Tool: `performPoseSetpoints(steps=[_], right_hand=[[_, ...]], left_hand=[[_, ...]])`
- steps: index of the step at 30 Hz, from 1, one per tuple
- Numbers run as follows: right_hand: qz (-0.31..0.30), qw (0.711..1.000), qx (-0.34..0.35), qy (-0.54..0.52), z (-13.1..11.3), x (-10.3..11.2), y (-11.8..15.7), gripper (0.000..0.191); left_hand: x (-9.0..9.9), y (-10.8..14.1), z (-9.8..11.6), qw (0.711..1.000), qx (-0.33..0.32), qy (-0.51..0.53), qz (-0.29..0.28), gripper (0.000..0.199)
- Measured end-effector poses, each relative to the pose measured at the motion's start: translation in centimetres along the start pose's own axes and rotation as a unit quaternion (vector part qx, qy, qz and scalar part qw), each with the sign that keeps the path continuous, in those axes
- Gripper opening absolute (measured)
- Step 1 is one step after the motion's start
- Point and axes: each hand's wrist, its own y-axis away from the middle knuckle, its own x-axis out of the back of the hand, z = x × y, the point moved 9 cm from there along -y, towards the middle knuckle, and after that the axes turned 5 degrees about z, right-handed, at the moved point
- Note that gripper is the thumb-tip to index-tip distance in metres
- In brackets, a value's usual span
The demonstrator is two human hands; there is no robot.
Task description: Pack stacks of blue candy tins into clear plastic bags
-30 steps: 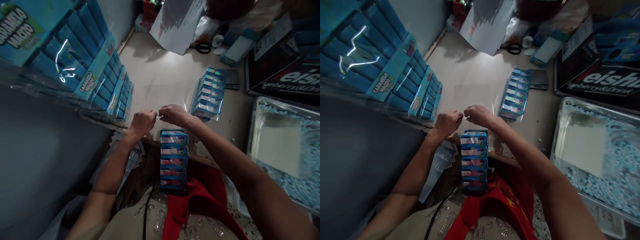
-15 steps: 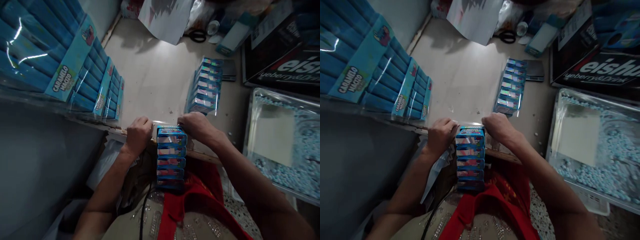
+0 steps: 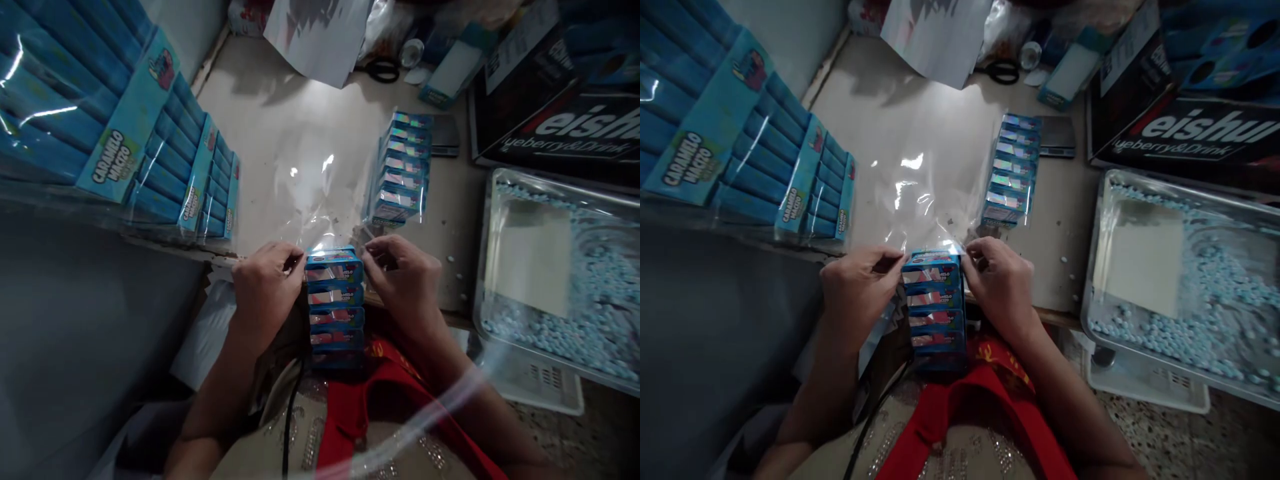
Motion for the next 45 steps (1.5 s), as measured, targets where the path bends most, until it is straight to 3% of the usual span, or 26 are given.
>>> performPoseSetpoints(steps=[3,6,8,11,16,19,23,27,29,30,32,35,37,39,42,45], right_hand=[[-0.010,0.995,-0.052,-0.090,0.6,-0.1,-0.5,0.013],[-0.055,0.983,-0.111,-0.138,0.9,-0.3,-1.4,0.014],[-0.074,0.965,-0.163,-0.190,1.1,-0.5,-1.3,0.015],[-0.038,0.960,-0.172,-0.217,0.7,0.0,-0.5,0.014],[0.061,0.992,-0.013,-0.108,-1.7,1.1,1.3,0.020],[0.141,0.979,0.148,-0.023,-3.6,2.1,2.4,0.018],[0.129,0.948,0.286,0.045,-3.9,1.7,3.8,0.019],[0.099,0.943,0.313,0.057,-2.6,1.4,4.8,0.022],[0.095,0.939,0.325,0.062,-2.3,1.1,5.2,0.019],[0.096,0.938,0.328,0.060,-2.2,0.9,5.4,0.018],[0.107,0.943,0.314,0.039,-1.9,0.8,5.3,0.017],[0.120,0.952,0.280,-0.005,-1.6,0.6,4.6,0.020],[0.138,0.953,0.267,-0.031,-1.5,0.6,4.3,0.022],[0.150,0.956,0.247,-0.047,-1.2,0.6,4.1,0.024],[0.148,0.962,0.220,-0.059,-0.8,0.4,3.9,0.022],[0.136,0.968,0.195,-0.081,-0.4,-0.1,3.9,0.019]], left_hand=[[-0.4,-0.5,-0.5,1.000,0.016,0.025,-0.005,0.013],[-0.8,-1.1,-0.4,0.999,-0.013,-0.010,-0.050,0.012],[-0.6,-1.2,-0.4,0.998,-0.004,0.020,-0.066,0.013],[0.7,-0.7,-0.1,0.997,0.021,0.069,-0.022,0.013],[2.4,2.1,1.8,0.990,-0.027,-0.007,0.141,0.006],[2.5,4.0,2.5,0.973,-0.099,-0.029,0.207,0.020],[2.6,5.7,2.4,0.963,-0.185,-0.040,0.192,0.034],[2.1,7.0,2.1,0.960,-0.239,-0.037,0.138,0.033],[1.4,7.5,1.8,0.956,-0.248,-0.032,0.155,0.027],[1.1,7.6,1.3,0.955,-0.234,-0.023,0.182,0.023],[0.1,7.2,-0.7,0.963,-0.143,0.019,0.228,0.022],[-3.1,6.6,-4.2,0.973,0.055,0.125,0.186,0.028],[-4.7,6.7,-5.0,0.971,0.120,0.147,0.146,0.022],[-4.8,7.1,-4.9,0.974,0.130,0.122,0.144,0.011],[-4.5,7.6,-4.9,0.976,0.129,0.088,0.153,0.014],[-4.5,7.4,-4.3,0.987,0.056,0.040,0.142,0.015]])
